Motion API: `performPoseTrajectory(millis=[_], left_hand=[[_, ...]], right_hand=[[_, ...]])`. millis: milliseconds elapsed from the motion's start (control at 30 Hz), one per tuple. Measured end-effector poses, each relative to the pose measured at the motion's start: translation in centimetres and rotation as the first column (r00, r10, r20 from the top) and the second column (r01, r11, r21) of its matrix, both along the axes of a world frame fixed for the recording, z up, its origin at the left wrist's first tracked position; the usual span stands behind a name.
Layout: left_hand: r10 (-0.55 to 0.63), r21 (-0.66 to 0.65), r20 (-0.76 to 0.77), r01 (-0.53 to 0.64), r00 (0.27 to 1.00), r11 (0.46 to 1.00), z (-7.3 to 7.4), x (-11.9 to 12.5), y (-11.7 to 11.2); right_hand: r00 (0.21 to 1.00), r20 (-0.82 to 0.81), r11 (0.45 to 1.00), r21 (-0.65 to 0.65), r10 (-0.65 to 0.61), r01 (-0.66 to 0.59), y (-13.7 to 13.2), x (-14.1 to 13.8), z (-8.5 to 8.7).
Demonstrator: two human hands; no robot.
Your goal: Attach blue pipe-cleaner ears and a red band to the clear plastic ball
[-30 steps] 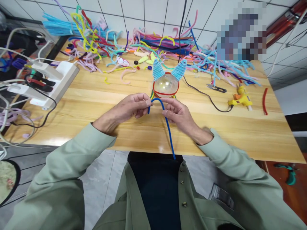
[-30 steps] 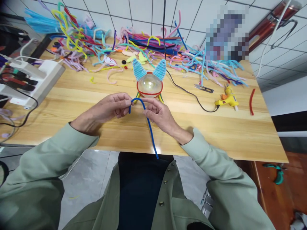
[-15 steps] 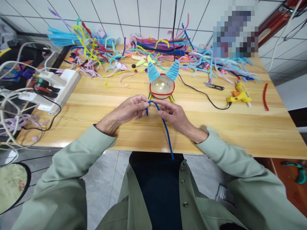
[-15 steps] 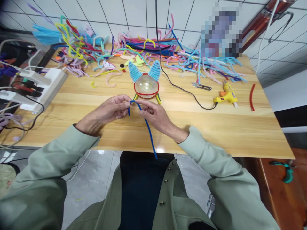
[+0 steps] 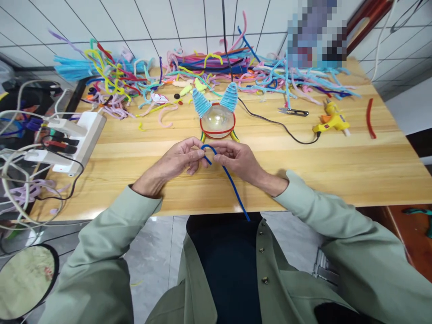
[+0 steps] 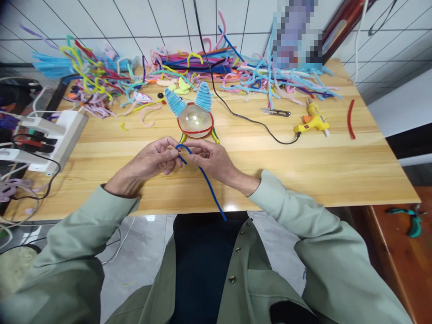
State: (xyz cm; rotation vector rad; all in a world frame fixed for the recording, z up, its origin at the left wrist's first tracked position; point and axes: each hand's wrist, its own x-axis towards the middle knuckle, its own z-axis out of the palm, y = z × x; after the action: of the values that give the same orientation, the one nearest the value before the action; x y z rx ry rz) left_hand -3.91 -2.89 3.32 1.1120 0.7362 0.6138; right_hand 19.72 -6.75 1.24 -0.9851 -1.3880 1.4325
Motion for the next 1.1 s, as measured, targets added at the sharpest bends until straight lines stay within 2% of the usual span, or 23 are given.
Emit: performPoseTrajectory(millis=[233,467,733,933,1033,1100], left_hand=[[-0.015,0.012,0.075,0.014,0.997,1.000,-0.5,0.1,0.1],[-0.003,0.000,0.111,0.003,0.994,1.000,-0.6,0.3,0.0],[-0.043,-0.003,0.058,0.043,0.997,0.999,-0.4,0.4,-0.2],[0.035,0.010,0.023,-0.035,0.999,0.999,0.3,0.4,-0.3],[0.066,0.092,-0.049,-0.061,0.997,0.994,0.1,0.9,-0.7],[0.094,0.197,-0.082,-0.076,0.992,0.977,-0.3,1.4,-1.2]], right_hand=[[0.995,-0.100,0.984,-0.172,0.023,-0.040,0.3,0.2,0.5],[0.994,-0.094,0.976,-0.206,0.057,-0.075,0.2,0.5,0.7],[0.986,-0.152,0.972,-0.208,0.074,-0.106,0.4,0.4,0.2],[0.987,-0.155,0.984,-0.175,-0.048,0.020,0.3,0.7,-0.1],[0.981,-0.157,0.983,-0.157,-0.116,0.092,0.1,0.6,0.2],[0.974,-0.165,0.979,-0.159,-0.152,0.126,-0.2,0.3,0.4]])
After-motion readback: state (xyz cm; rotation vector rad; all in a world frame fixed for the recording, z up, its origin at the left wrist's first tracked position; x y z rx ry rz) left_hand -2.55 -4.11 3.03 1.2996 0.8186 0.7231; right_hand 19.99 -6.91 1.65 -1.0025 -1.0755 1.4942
